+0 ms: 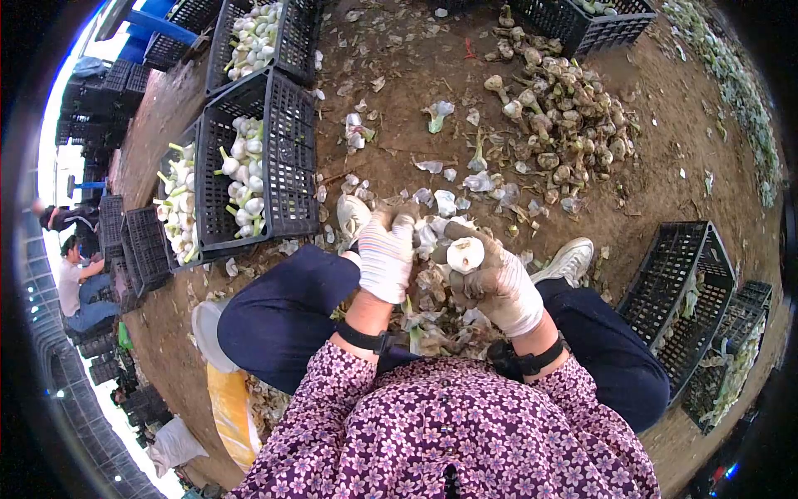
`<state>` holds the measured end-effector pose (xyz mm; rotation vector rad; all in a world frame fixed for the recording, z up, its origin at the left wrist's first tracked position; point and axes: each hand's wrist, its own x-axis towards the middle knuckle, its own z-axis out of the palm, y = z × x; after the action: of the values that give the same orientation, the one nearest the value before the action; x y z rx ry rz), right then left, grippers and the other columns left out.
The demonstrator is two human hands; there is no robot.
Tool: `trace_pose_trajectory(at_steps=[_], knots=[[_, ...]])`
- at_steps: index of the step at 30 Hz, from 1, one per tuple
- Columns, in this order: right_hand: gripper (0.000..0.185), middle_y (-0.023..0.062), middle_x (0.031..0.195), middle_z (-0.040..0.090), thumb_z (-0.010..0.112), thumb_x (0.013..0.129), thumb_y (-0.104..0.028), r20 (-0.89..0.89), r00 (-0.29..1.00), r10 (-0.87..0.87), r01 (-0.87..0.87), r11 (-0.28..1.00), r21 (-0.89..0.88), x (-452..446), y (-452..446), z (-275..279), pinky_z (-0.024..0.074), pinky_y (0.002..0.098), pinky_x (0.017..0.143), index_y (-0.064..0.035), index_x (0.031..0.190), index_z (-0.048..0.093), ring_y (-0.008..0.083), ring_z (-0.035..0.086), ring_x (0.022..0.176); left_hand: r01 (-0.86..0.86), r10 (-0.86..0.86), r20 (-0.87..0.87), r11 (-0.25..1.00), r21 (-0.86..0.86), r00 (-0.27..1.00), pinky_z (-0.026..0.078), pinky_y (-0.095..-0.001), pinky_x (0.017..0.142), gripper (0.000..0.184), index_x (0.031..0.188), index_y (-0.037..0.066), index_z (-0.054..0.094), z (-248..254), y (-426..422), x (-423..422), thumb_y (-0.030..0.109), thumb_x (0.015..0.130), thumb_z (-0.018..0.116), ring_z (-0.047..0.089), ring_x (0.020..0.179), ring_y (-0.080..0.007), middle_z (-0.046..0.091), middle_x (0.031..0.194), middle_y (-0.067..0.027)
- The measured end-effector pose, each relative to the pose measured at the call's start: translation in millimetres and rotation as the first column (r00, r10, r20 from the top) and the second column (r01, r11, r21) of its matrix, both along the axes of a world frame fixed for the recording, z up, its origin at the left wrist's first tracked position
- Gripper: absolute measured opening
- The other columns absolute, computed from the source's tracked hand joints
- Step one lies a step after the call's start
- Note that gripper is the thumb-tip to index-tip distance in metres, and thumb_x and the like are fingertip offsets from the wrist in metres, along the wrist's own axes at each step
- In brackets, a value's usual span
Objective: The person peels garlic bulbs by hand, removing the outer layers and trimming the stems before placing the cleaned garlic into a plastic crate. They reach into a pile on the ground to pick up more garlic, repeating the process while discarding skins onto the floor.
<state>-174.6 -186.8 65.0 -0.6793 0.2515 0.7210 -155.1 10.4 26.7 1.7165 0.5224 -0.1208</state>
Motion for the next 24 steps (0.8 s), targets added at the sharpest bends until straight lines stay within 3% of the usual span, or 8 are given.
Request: trace_pose_trajectory(at_steps=[3,6,9,10,13,15,19,24], knots=[[0.07,0.0072,0.114,0.064,0.057,0.075,0.006,-0.101,0.995,0.007,0.011,0.985,0.171,0.5,-2.5,-5.7,0.0484,0.0257,0.065,-0.0084,0.142,0.046,0.0146,0.061,0.085,-0.006,0.007,0.003,0.974,-0.227,1.0,0.043,-0.0218,0.046,0.04,0.104,0.004,0.063,2.9,-1.5,-8.6,0.043,0.1,0.054,0.054,0.057,-0.0068,0.063,0.081,0.0003],[0.066,0.0044,0.107,0.063,0.057,0.076,0.007,-0.182,0.983,-0.017,0.068,0.959,0.276,-0.4,-2.1,-19.4,0.0477,0.0249,0.065,-0.0077,0.139,0.048,0.0132,0.06,0.081,0.162,-0.117,0.112,0.659,-0.734,0.987,0.051,-0.0268,0.088,0.04,0.126,0.002,0.058,-25.0,0.2,-9.6,0.032,0.1,0.06,0.062,0.102,-0.0121,0.065,0.115,-0.0059],[0.067,0.0107,0.113,0.062,0.059,0.078,0.009,-0.101,0.992,-0.078,0.086,0.993,0.083,2.7,3.8,-27.2,0.05,0.0299,0.065,-0.0036,0.143,0.044,0.0163,0.06,0.086,0.333,-0.296,0.159,0.76,-0.559,0.942,0.048,-0.0288,0.097,0.067,0.148,0.004,0.039,12.7,-28.8,-5.2,0.025,0.093,0.07,0.058,0.115,-0.0162,0.061,0.128,-0.0093],[0.067,0.0106,0.114,0.062,0.058,0.078,0.01,0.074,0.995,-0.061,0.075,0.975,-0.211,3.9,9.7,-32.1,0.0515,0.0304,0.072,-0.0025,0.142,0.043,0.0184,0.061,0.092,0.523,-0.491,0.21,0.841,-0.137,0.845,0.041,-0.0324,0.107,0.09,0.156,0.009,0.024,1.7,-24.1,-1.1,0.011,0.084,0.079,0.051,0.124,-0.0193,0.049,0.143,-0.0076],[0.073,0.0162,0.129,0.057,0.06,0.079,0.004,0.439,0.838,0.325,0.165,0.615,-0.771,-3.1,13.5,-70.9,0.0466,0.0306,0.095,-0.0014,0.148,0.035,0.0215,0.057,0.113,0.5,-0.511,-0.049,0.854,-0.146,0.858,0.042,-0.0301,0.104,0.09,0.158,0.01,0.02,-26.3,-25.6,-2.2,0.015,0.087,0.075,0.051,0.123,-0.0183,0.049,0.143,-0.0082],[0.078,0.0188,0.136,0.053,0.065,0.08,-0.002,0.447,0.801,0.399,0.079,0.669,-0.739,0.6,10.2,-56.8,0.0444,0.0305,0.098,-0.0027,0.151,0.032,0.0203,0.055,0.116,0.499,-0.499,0.015,0.866,-0.041,0.866,0.049,-0.032,0.095,0.077,0.157,0.011,0.022,-44.5,-19.4,-2.0,0.008,0.092,0.064,0.058,0.11,-0.0198,0.058,0.129,-0.0102],[0.063,0.0161,0.128,0.061,0.069,0.087,-0.016,0.149,0.97,0.19,-0.084,0.845,-0.528,38.3,-27.7,-67.2,0.0459,0.0306,0.098,-0.001,0.144,0.045,0.0218,0.058,0.117,-0.202,-0.001,-0.341,0.805,-0.558,0.94,0.057,-0.0429,0.073,0.042,0.133,0.01,0.054,-32.7,-3.7,35.4,0.021,0.093,0.059,0.066,0.084,-0.0207,0.065,0.099,-0.0094],[0.046,0.0243,0.115,0.066,0.064,0.086,-0.014,0.245,0.946,0.212,0.285,-0.187,-0.94,98.6,-117.7,-171.3,0.0527,0.0394,0.091,-0.0026,0.13,0.057,0.0351,0.066,0.103,-0.362,0.268,-0.251,0.56,-0.745,0.93,0.054,-0.0322,0.065,0.027,0.108,0.0,0.063,16.2,69.2,147.6,0.014,0.087,0.053,0.067,0.083,-0.0219,0.066,0.089,-0.0084]])
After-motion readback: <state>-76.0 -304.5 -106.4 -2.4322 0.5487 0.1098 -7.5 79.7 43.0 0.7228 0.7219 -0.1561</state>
